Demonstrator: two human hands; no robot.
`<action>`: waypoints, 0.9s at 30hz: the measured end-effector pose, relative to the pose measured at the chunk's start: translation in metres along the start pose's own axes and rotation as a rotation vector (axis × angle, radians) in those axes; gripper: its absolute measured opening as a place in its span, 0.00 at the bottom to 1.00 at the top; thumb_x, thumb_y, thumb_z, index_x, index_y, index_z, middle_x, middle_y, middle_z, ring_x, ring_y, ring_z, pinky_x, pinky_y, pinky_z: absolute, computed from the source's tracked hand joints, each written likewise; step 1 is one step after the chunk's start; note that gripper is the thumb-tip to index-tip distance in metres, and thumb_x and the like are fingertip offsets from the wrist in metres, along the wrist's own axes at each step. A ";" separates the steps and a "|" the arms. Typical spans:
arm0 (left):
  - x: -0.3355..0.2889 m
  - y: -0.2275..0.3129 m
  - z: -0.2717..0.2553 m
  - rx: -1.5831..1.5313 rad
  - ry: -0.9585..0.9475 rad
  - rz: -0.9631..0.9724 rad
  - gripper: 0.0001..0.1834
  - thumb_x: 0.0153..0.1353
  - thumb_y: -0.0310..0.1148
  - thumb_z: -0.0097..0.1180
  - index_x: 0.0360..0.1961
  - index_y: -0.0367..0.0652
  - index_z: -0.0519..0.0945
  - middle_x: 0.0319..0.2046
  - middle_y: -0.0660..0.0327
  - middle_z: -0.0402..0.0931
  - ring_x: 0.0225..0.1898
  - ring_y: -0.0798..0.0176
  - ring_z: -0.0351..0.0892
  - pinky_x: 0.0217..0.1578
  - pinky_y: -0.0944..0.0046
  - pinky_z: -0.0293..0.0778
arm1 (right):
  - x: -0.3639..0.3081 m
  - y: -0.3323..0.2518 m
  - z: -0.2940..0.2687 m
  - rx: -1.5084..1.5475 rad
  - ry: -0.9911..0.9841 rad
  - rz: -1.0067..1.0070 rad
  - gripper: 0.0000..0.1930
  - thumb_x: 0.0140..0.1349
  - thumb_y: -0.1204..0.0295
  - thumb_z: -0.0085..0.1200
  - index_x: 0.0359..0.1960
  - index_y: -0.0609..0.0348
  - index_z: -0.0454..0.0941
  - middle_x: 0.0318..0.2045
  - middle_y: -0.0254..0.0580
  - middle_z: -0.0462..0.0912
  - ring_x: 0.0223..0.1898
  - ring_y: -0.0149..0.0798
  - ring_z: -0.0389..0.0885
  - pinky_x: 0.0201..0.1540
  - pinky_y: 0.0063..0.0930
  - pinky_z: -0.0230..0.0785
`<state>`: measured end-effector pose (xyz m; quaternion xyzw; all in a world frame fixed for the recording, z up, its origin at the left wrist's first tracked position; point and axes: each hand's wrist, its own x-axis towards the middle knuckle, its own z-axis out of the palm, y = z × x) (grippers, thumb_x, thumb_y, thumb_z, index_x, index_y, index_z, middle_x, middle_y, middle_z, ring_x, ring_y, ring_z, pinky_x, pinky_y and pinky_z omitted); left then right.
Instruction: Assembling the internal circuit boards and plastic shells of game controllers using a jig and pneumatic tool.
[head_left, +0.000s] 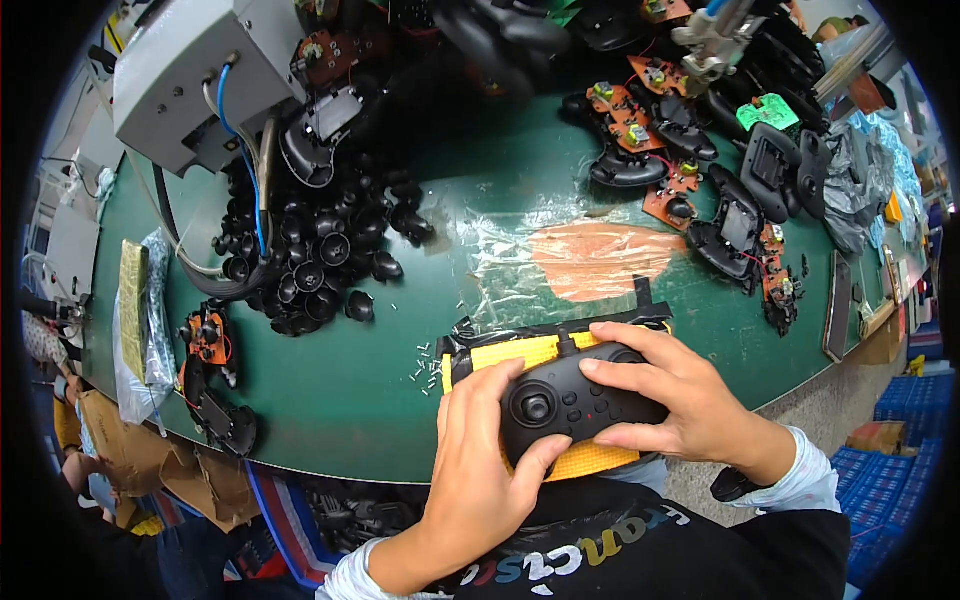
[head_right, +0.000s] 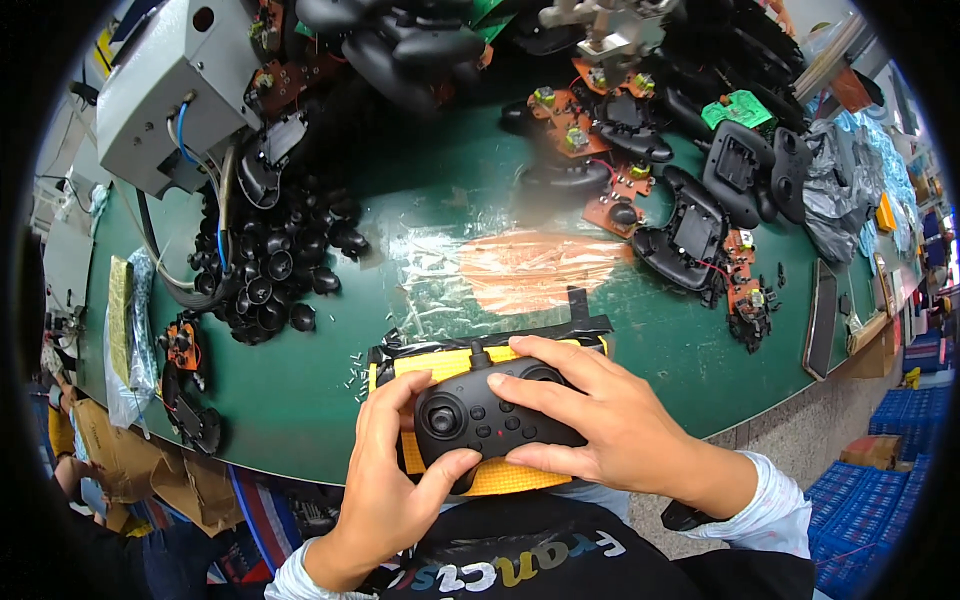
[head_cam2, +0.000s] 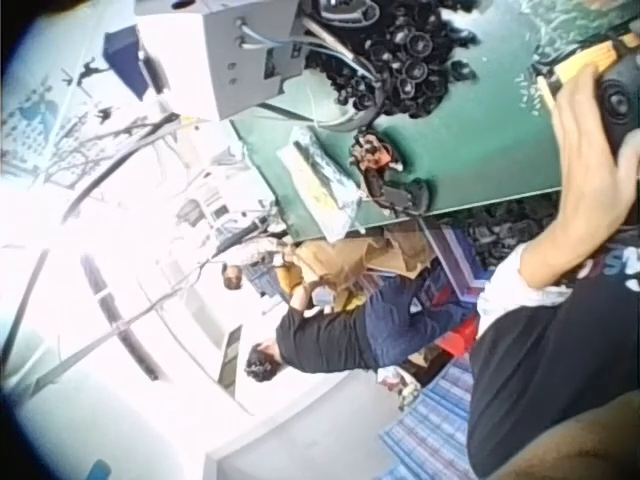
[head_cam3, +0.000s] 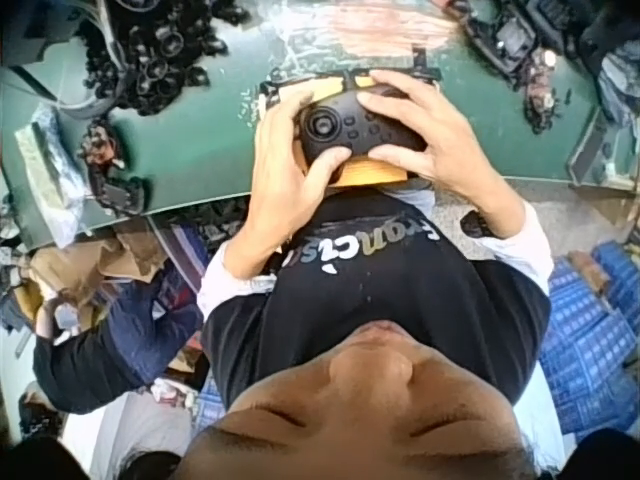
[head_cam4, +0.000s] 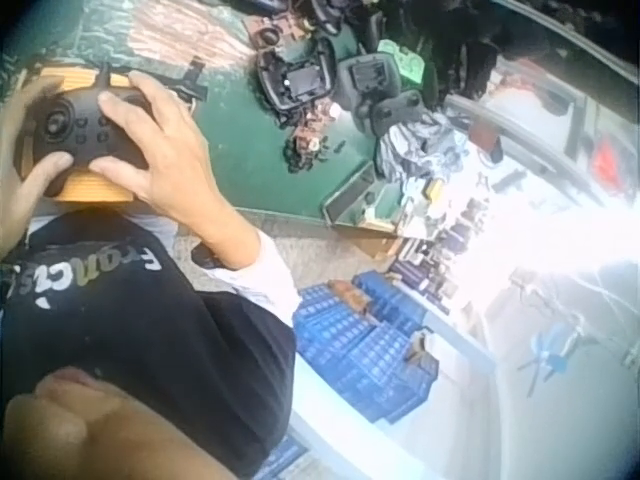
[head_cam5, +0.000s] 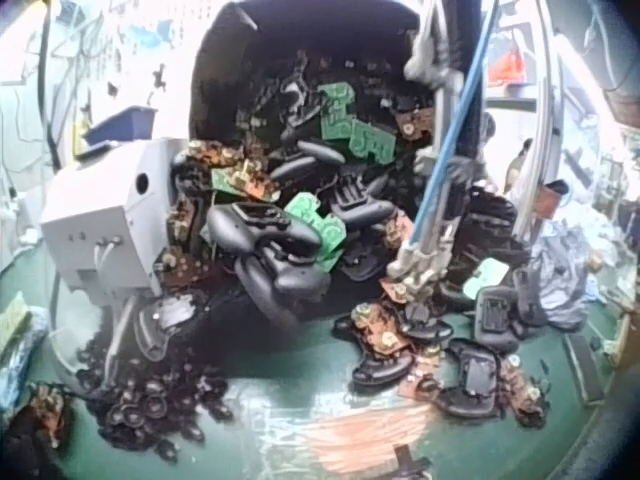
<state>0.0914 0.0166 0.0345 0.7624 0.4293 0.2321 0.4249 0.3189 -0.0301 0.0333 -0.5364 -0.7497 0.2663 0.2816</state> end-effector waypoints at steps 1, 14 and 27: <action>0.004 0.000 0.000 -0.042 0.012 0.000 0.37 0.49 0.28 0.70 0.59 0.35 0.66 0.52 0.46 0.69 0.54 0.42 0.68 0.57 0.51 0.64 | 0.000 -0.001 0.002 -0.003 0.029 0.025 0.32 0.49 0.60 0.70 0.58 0.53 0.75 0.60 0.51 0.71 0.55 0.54 0.75 0.56 0.42 0.70; -0.029 0.027 0.007 -0.235 0.036 0.240 0.23 0.50 0.21 0.66 0.49 0.30 0.77 0.44 0.47 0.78 0.46 0.50 0.80 0.48 0.61 0.75 | -0.034 -0.041 0.009 0.281 0.295 0.000 0.19 0.50 0.75 0.69 0.45 0.65 0.80 0.42 0.48 0.82 0.44 0.47 0.81 0.48 0.34 0.73; -0.036 0.031 0.012 -0.175 0.117 0.320 0.19 0.50 0.19 0.65 0.46 0.31 0.79 0.42 0.49 0.80 0.43 0.49 0.81 0.44 0.60 0.77 | -0.023 -0.044 0.016 0.178 0.376 -0.217 0.15 0.50 0.72 0.70 0.39 0.59 0.82 0.33 0.38 0.85 0.35 0.41 0.83 0.39 0.30 0.72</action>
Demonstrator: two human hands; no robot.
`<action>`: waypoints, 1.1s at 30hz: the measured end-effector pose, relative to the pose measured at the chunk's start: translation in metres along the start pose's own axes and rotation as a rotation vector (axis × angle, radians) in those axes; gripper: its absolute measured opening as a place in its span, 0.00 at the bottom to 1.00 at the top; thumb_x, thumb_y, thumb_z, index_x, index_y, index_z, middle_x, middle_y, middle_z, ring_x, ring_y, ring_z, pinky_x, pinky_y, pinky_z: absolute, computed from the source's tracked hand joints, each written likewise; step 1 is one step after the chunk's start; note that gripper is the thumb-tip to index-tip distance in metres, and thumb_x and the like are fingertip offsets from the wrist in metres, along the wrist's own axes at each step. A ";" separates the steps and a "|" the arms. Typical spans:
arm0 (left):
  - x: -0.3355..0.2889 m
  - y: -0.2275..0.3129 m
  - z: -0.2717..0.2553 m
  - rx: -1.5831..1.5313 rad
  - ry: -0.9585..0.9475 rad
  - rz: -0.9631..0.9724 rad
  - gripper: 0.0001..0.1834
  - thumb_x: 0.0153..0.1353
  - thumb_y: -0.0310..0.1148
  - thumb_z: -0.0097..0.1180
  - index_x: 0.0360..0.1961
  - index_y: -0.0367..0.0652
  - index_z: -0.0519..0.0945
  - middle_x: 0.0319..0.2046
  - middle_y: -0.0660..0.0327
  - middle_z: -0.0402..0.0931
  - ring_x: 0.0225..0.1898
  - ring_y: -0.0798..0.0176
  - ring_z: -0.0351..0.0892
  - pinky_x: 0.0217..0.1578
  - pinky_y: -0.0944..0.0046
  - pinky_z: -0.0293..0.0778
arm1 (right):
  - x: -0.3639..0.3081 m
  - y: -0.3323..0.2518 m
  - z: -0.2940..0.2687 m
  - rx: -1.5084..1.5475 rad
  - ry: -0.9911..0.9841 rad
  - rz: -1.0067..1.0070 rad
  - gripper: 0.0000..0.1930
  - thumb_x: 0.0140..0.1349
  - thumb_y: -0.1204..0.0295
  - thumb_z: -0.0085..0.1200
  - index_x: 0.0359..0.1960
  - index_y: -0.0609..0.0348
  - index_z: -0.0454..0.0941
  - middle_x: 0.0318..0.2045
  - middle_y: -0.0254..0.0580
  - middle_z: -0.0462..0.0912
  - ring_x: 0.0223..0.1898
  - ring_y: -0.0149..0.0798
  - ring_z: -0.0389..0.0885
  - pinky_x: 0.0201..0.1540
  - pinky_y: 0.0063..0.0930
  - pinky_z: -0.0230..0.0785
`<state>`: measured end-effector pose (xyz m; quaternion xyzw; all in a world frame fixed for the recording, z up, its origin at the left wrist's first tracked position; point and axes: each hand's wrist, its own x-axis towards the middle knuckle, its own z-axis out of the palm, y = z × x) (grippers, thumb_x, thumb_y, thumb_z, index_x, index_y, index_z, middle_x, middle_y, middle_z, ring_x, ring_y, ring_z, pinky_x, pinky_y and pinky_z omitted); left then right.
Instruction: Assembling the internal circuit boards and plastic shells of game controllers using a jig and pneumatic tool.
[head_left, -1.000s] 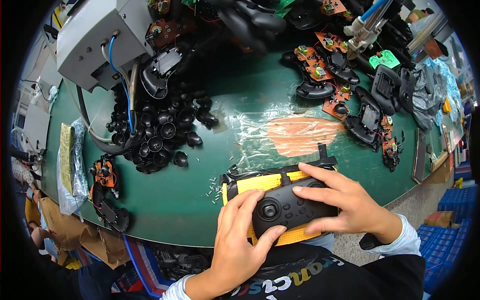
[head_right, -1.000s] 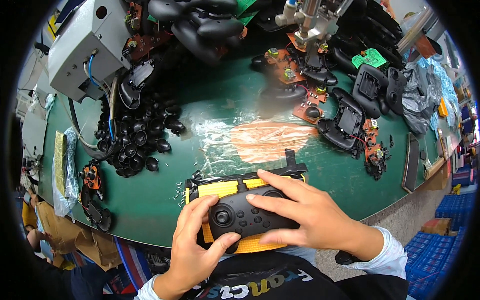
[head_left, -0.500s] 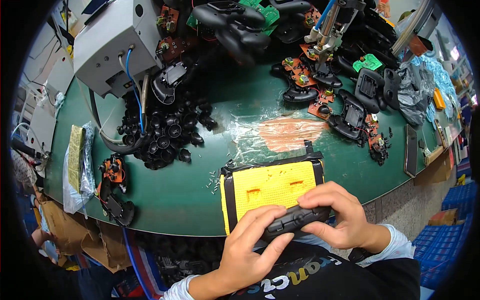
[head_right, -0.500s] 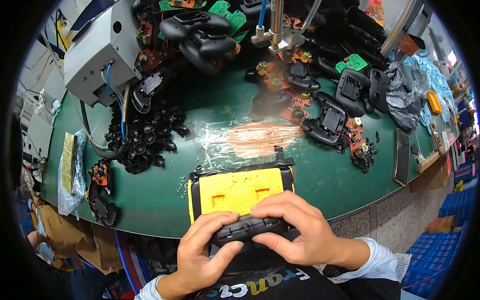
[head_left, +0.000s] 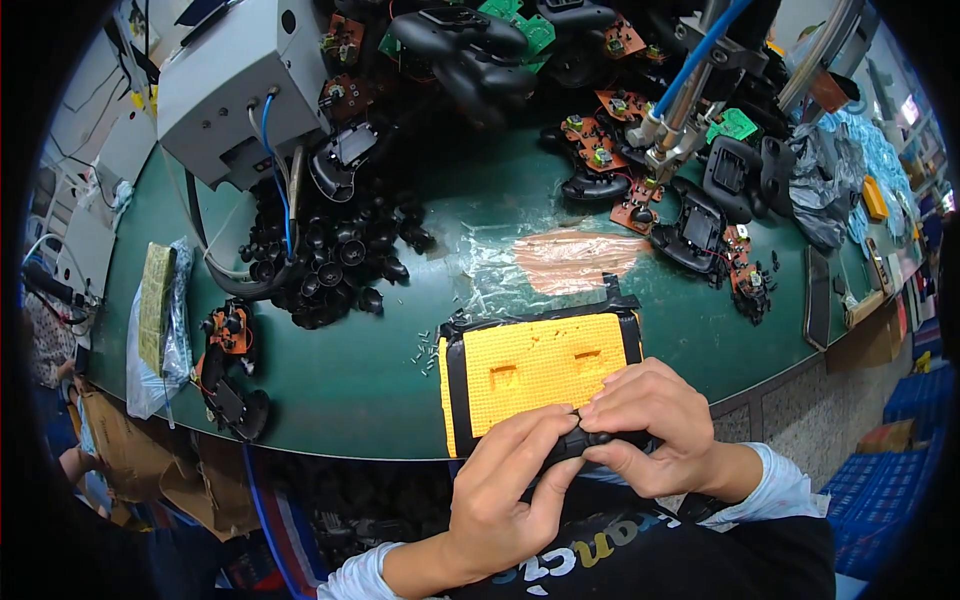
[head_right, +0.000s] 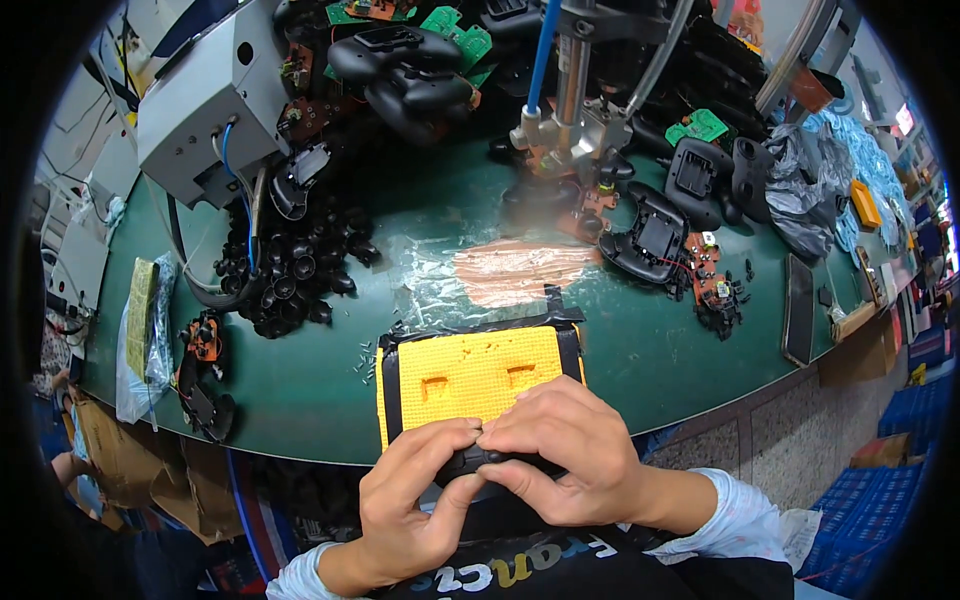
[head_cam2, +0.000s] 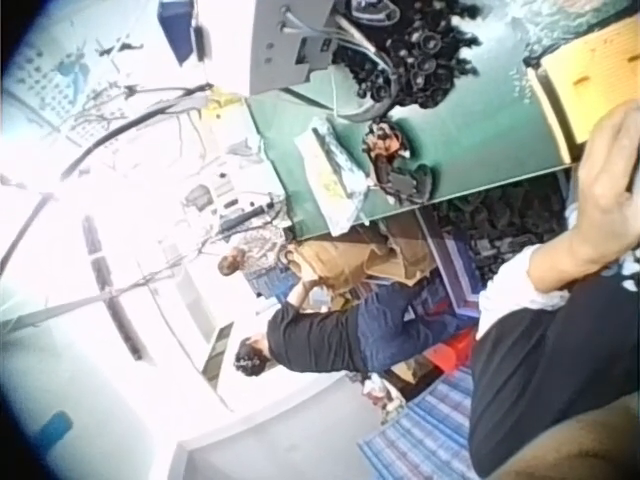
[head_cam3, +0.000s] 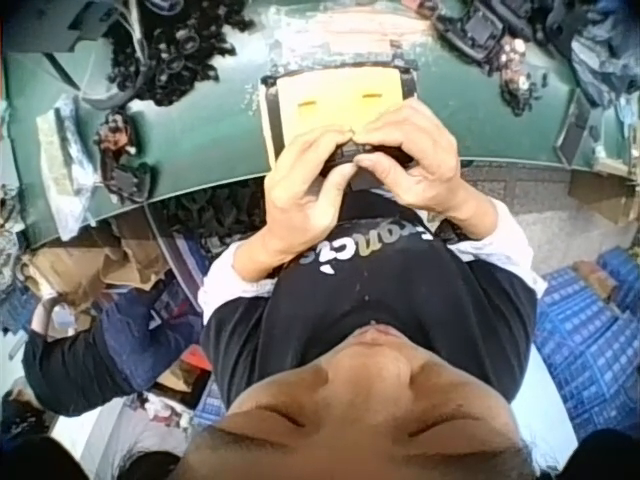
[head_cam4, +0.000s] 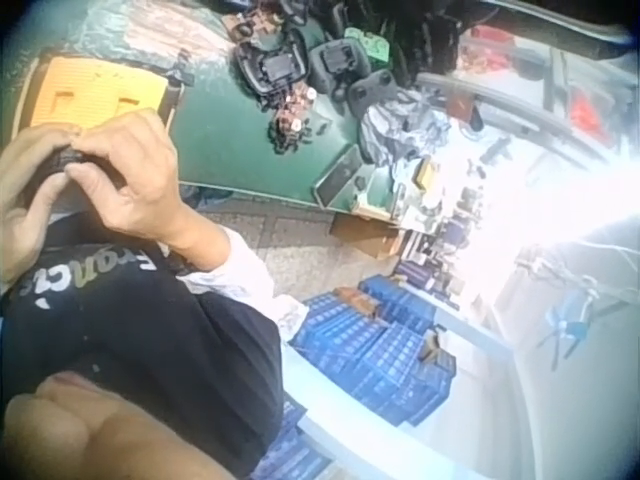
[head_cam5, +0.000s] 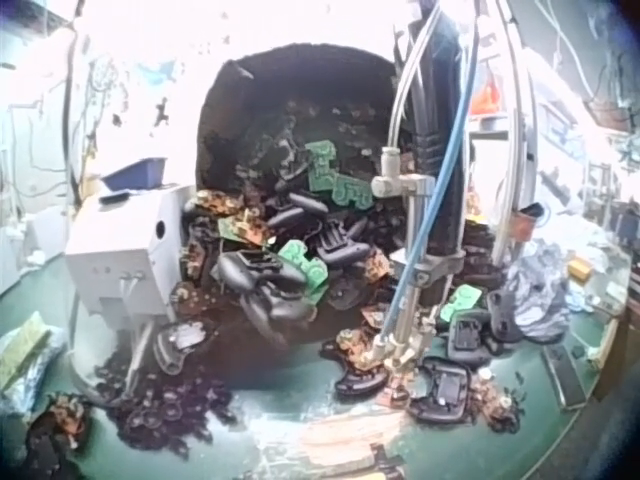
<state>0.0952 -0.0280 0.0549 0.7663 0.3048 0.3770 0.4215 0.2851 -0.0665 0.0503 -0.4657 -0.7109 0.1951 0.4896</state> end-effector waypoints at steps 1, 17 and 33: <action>0.000 -0.001 0.000 0.001 0.000 -0.002 0.20 0.50 0.19 0.65 0.46 0.31 0.79 0.42 0.49 0.80 0.42 0.49 0.81 0.45 0.60 0.77 | 0.000 0.001 -0.001 -0.010 -0.015 -0.004 0.15 0.49 0.72 0.70 0.39 0.60 0.82 0.34 0.40 0.85 0.36 0.42 0.84 0.40 0.31 0.73; 0.010 -0.004 -0.005 0.045 -0.017 -0.020 0.20 0.48 0.20 0.67 0.45 0.31 0.80 0.39 0.48 0.82 0.42 0.51 0.83 0.47 0.61 0.76 | -0.007 0.013 -0.019 0.254 -0.119 0.238 0.34 0.43 0.71 0.76 0.54 0.64 0.74 0.50 0.50 0.80 0.51 0.42 0.80 0.56 0.35 0.71; 0.020 -0.026 -0.042 0.101 -0.072 0.099 0.25 0.40 0.27 0.76 0.41 0.42 0.78 0.44 0.56 0.80 0.47 0.51 0.78 0.51 0.53 0.71 | 0.024 0.008 -0.018 -0.160 -0.244 0.042 0.22 0.48 0.69 0.69 0.46 0.57 0.79 0.42 0.41 0.83 0.42 0.43 0.83 0.44 0.34 0.76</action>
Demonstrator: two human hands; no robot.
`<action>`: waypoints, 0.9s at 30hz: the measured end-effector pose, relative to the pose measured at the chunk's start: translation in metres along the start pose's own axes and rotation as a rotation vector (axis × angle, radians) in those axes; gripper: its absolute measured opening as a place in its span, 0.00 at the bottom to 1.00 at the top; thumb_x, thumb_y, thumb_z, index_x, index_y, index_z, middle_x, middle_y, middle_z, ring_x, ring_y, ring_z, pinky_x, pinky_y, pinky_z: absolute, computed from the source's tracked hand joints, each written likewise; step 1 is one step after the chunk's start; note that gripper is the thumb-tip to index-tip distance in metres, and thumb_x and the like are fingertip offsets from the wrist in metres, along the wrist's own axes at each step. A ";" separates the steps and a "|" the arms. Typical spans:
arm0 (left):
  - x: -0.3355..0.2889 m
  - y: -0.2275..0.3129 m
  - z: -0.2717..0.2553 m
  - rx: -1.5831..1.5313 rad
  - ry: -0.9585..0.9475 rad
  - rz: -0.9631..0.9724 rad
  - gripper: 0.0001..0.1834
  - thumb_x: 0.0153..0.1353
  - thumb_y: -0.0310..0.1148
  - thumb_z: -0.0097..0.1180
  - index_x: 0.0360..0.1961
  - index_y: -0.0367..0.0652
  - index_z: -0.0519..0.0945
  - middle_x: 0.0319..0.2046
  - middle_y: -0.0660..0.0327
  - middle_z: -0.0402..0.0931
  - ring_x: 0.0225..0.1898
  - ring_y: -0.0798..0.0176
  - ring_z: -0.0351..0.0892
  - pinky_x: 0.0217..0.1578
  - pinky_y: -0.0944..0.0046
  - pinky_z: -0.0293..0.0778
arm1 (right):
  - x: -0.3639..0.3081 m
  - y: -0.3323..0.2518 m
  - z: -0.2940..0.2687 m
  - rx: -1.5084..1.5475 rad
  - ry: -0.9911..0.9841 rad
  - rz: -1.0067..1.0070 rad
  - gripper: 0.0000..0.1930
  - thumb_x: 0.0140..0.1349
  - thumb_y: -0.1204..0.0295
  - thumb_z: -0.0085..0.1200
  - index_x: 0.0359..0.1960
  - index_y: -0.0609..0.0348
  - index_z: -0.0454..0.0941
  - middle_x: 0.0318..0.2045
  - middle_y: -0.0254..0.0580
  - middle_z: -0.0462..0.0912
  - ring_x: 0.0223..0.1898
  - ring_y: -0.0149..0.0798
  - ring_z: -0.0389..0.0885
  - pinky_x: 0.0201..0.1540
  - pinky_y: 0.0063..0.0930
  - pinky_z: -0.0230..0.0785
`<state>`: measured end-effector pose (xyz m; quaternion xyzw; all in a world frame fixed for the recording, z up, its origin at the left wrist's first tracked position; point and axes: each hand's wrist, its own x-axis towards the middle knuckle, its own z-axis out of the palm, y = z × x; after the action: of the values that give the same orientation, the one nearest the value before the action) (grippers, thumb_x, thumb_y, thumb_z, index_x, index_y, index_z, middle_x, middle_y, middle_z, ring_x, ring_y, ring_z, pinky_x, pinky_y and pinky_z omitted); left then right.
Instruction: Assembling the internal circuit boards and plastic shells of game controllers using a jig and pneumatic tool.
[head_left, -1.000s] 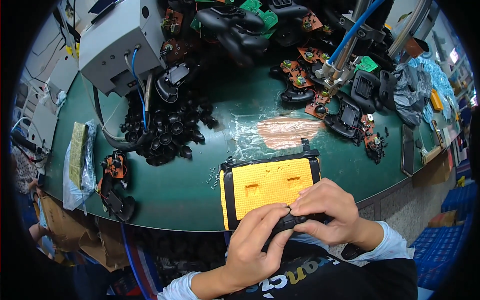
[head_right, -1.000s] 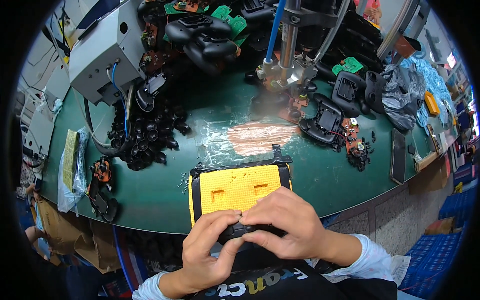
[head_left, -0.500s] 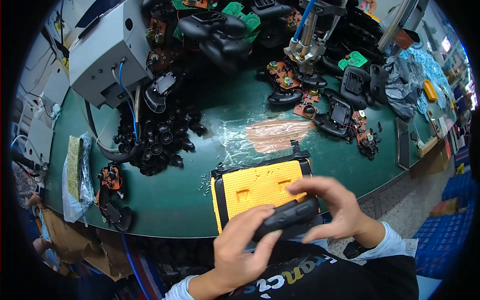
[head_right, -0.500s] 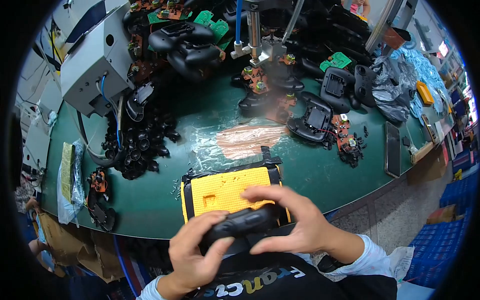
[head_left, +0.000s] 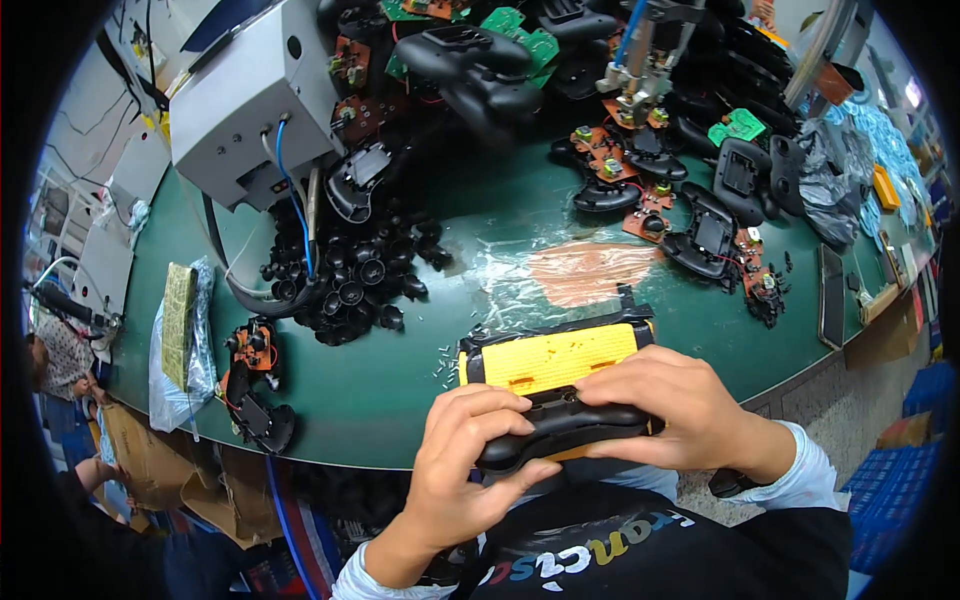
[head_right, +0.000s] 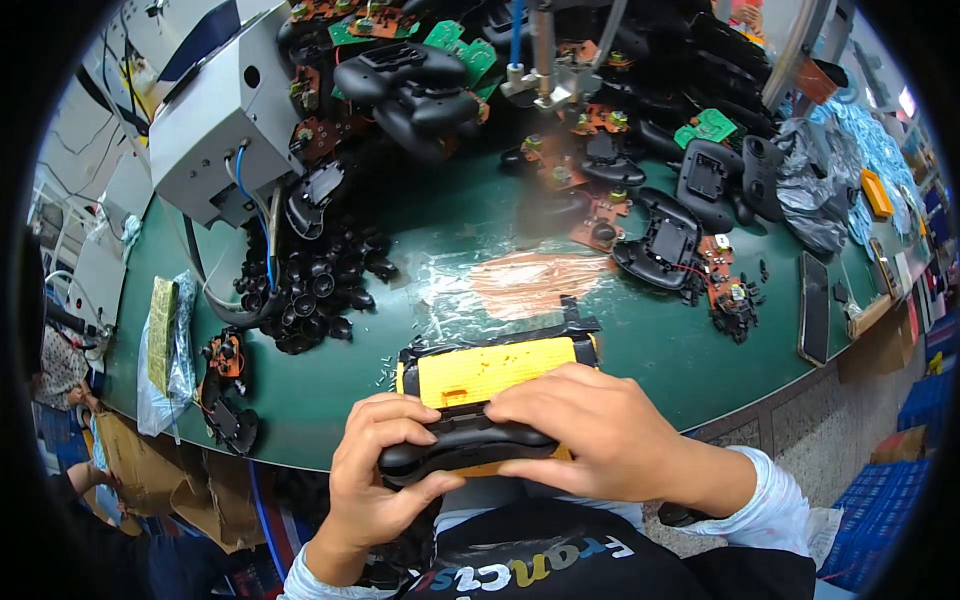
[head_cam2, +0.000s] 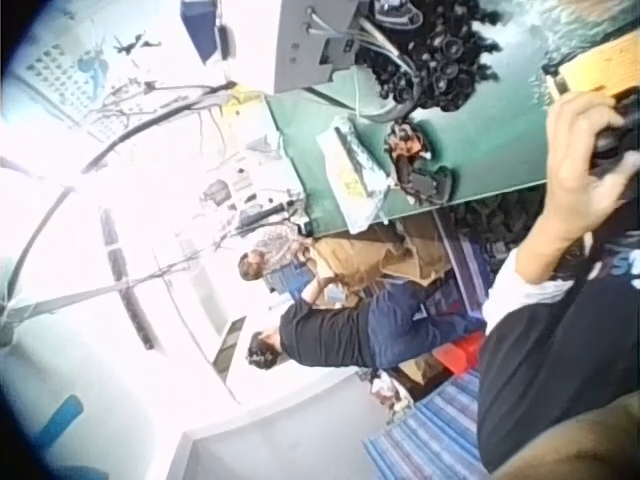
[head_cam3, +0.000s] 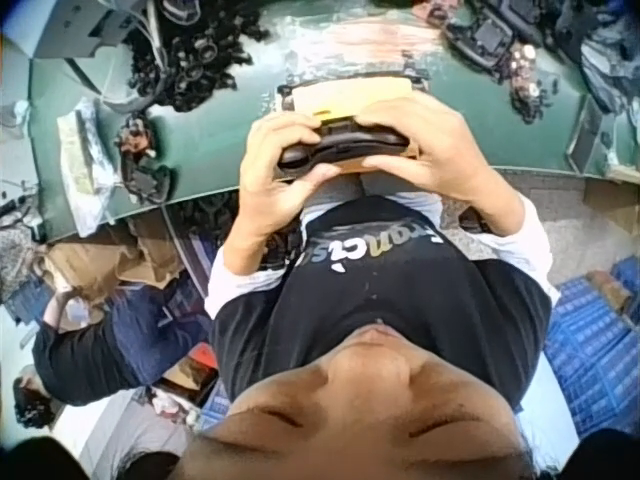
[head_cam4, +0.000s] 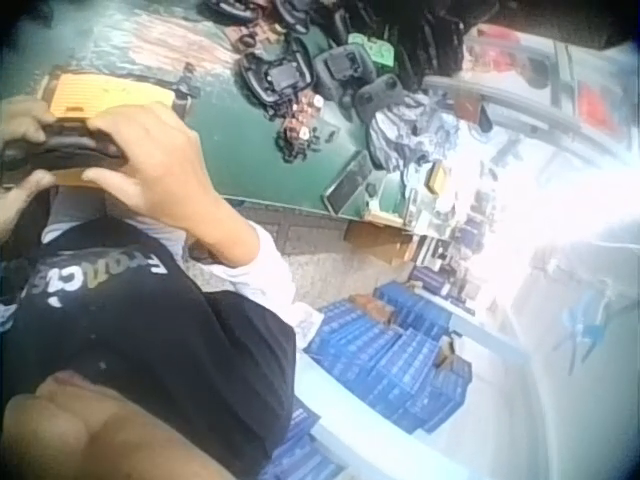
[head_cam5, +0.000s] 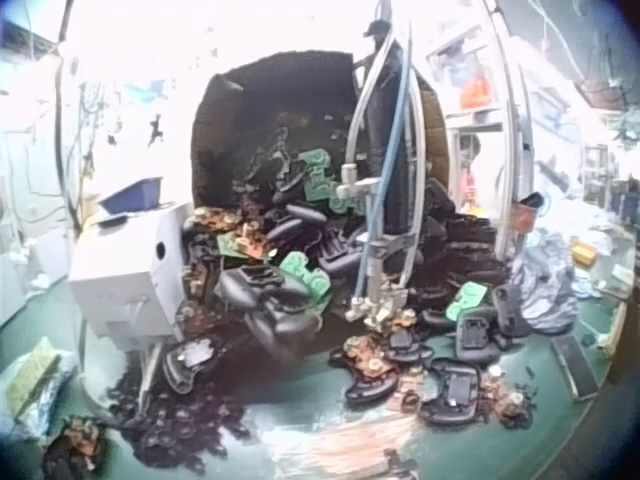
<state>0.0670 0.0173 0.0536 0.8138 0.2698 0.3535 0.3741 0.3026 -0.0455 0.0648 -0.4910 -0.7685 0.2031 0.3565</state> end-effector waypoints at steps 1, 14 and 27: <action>0.000 -0.002 -0.005 0.025 -0.034 0.028 0.25 0.40 0.27 0.76 0.41 0.41 0.78 0.45 0.55 0.80 0.49 0.51 0.79 0.52 0.54 0.73 | -0.003 0.006 0.003 0.007 -0.005 -0.001 0.22 0.48 0.69 0.69 0.46 0.57 0.79 0.42 0.41 0.83 0.42 0.43 0.83 0.44 0.34 0.76; 0.002 -0.008 -0.002 -0.091 -0.045 -0.011 0.18 0.44 0.25 0.73 0.38 0.37 0.81 0.43 0.51 0.83 0.45 0.51 0.84 0.47 0.59 0.78 | -0.009 0.021 0.019 0.152 0.139 -0.064 0.18 0.46 0.73 0.72 0.40 0.59 0.80 0.41 0.47 0.85 0.41 0.46 0.86 0.43 0.34 0.79; -0.002 -0.040 0.016 0.360 -0.253 0.433 0.18 0.47 0.35 0.71 0.41 0.45 0.83 0.53 0.60 0.80 0.58 0.55 0.77 0.56 0.52 0.70 | -0.046 0.041 0.015 -0.265 0.065 -0.235 0.20 0.49 0.68 0.71 0.44 0.60 0.81 0.49 0.48 0.82 0.51 0.47 0.82 0.56 0.41 0.74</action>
<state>0.0713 0.0319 0.0135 0.9431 0.0995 0.2674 0.1706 0.3282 -0.0685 0.0120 -0.4469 -0.8285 0.0411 0.3348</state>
